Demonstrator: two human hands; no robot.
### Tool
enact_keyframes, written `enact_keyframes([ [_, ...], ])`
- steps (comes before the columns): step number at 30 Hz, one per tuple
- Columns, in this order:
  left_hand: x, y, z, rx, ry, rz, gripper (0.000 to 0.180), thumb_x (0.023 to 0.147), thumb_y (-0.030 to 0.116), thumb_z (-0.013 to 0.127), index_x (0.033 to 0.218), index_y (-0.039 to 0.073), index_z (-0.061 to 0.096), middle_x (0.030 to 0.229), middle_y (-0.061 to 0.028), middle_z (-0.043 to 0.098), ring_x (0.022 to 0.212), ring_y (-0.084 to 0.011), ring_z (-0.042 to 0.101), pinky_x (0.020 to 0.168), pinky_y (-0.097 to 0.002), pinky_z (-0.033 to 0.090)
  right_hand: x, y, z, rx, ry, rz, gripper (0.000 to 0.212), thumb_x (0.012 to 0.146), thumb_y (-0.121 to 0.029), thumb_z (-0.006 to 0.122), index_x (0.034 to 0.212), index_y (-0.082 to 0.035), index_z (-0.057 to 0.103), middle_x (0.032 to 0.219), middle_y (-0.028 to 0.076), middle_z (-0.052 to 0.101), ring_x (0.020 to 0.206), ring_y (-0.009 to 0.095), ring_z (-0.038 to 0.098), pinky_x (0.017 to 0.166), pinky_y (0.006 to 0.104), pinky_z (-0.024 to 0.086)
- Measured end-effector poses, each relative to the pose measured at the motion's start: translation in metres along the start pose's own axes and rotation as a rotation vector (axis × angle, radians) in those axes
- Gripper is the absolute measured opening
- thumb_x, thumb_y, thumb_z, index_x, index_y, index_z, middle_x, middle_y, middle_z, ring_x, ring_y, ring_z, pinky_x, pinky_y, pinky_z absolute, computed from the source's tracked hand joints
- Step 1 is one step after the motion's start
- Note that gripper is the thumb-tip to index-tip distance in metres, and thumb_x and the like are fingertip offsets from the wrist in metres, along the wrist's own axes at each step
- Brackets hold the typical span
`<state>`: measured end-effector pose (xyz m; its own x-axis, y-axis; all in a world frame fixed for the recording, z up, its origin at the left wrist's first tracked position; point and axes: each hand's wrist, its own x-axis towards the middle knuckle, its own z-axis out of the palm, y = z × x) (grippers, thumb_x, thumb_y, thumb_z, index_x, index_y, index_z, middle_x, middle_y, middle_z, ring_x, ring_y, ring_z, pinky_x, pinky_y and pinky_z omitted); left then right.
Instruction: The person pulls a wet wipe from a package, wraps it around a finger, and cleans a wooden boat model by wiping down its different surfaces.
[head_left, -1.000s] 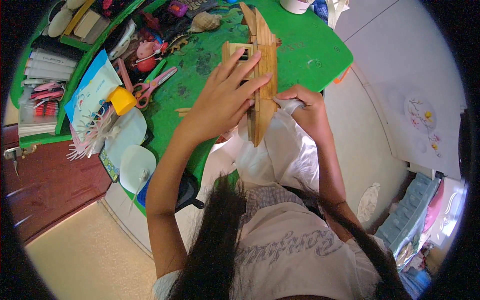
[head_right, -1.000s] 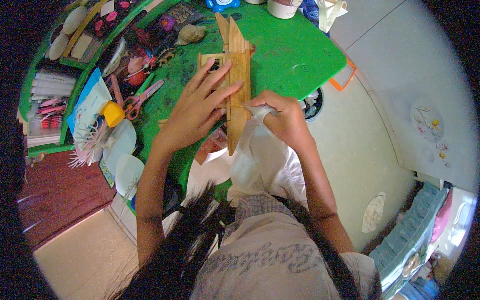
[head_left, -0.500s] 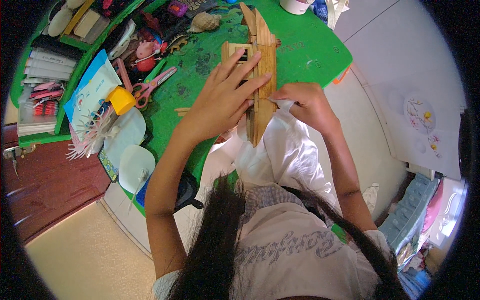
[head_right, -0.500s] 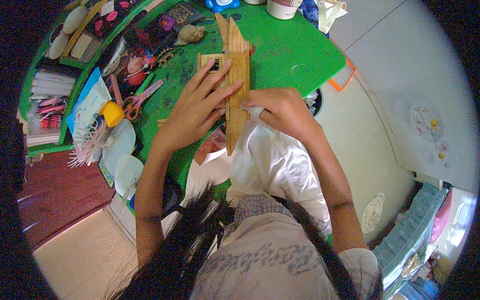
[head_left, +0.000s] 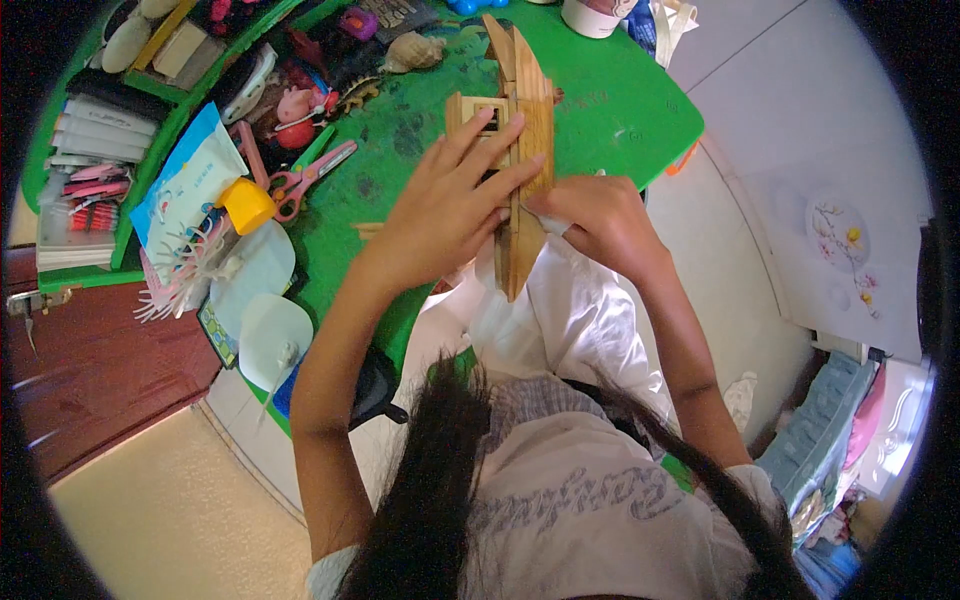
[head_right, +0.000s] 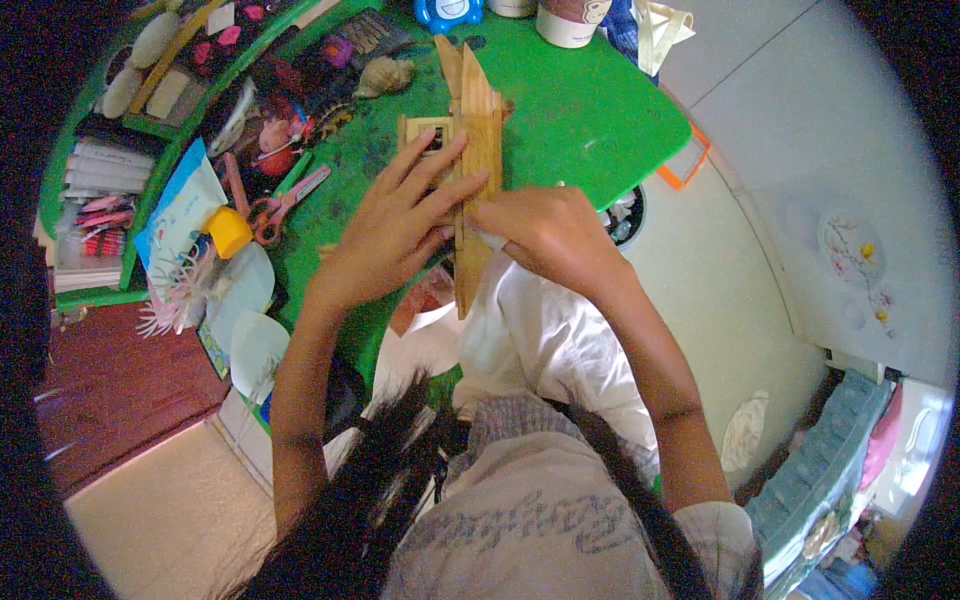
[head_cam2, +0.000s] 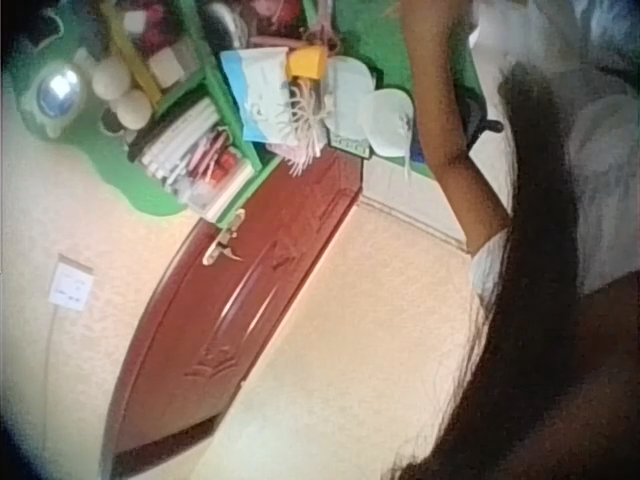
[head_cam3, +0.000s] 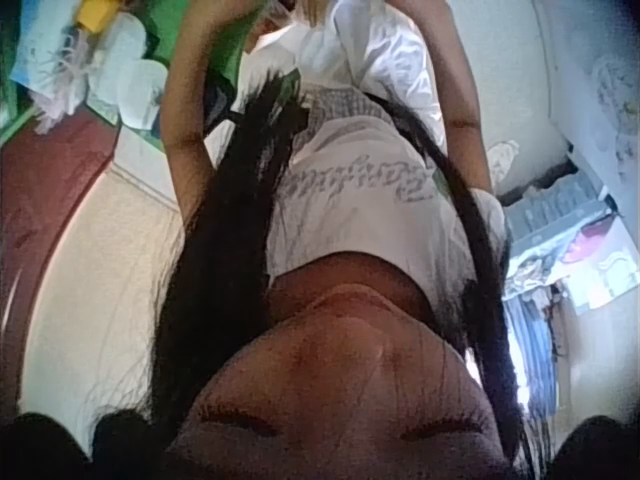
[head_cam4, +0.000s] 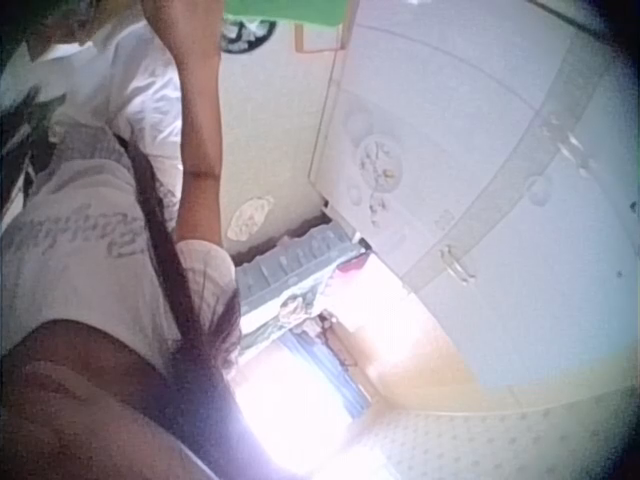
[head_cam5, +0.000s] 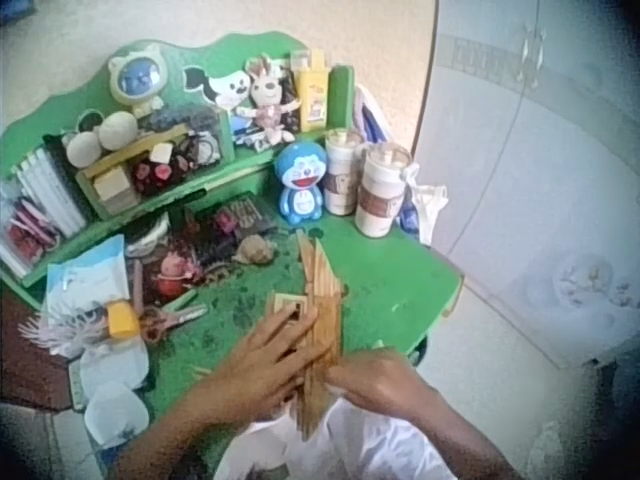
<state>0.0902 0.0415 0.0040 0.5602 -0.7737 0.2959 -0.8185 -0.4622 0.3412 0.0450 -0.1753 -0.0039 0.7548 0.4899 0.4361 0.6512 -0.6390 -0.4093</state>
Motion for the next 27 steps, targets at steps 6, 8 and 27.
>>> enact_keyframes([
  [6, -0.001, -0.001, 0.000, -0.011, -0.005, 0.003, 0.062, 0.078, 0.010, 0.064, 0.137, 0.017, 0.047, 0.150, -0.0125, 0.031, 0.138, -0.0378, 0.026, 0.112, -0.0470, 0.027, -0.011, 0.007, -0.008, -0.035, -0.122, 0.056, 0.035, 0.063, -0.004, 0.064, 0.097, -0.011, 0.063, 0.089, 0.009, 0.066, 0.080, 0.031, 0.064, 0.062, 0.0419, 0.051],
  [8, -0.001, -0.001, 0.001, -0.022, 0.002, 0.006, 0.062, 0.078, 0.009, 0.064, 0.137, 0.017, 0.047, 0.150, -0.0123, 0.031, 0.138, -0.0376, 0.026, 0.112, -0.0469, 0.027, -0.011, 0.006, -0.010, 0.011, -0.094, 0.065, 0.035, 0.062, -0.002, 0.063, 0.096, -0.010, 0.064, 0.089, 0.010, 0.067, 0.080, 0.031, 0.065, 0.063, 0.0411, 0.051],
  [27, -0.002, -0.002, 0.004, -0.053, 0.025, 0.010, 0.061, 0.078, 0.008, 0.063, 0.136, 0.017, 0.047, 0.150, -0.0125, 0.030, 0.139, -0.0376, 0.024, 0.113, -0.0471, 0.026, -0.015, -0.001, 0.000, 0.252, 0.027, 0.247, 0.032, 0.063, 0.004, 0.061, 0.093, -0.005, 0.067, 0.088, 0.010, 0.067, 0.078, 0.030, 0.065, 0.066, 0.0373, 0.052],
])
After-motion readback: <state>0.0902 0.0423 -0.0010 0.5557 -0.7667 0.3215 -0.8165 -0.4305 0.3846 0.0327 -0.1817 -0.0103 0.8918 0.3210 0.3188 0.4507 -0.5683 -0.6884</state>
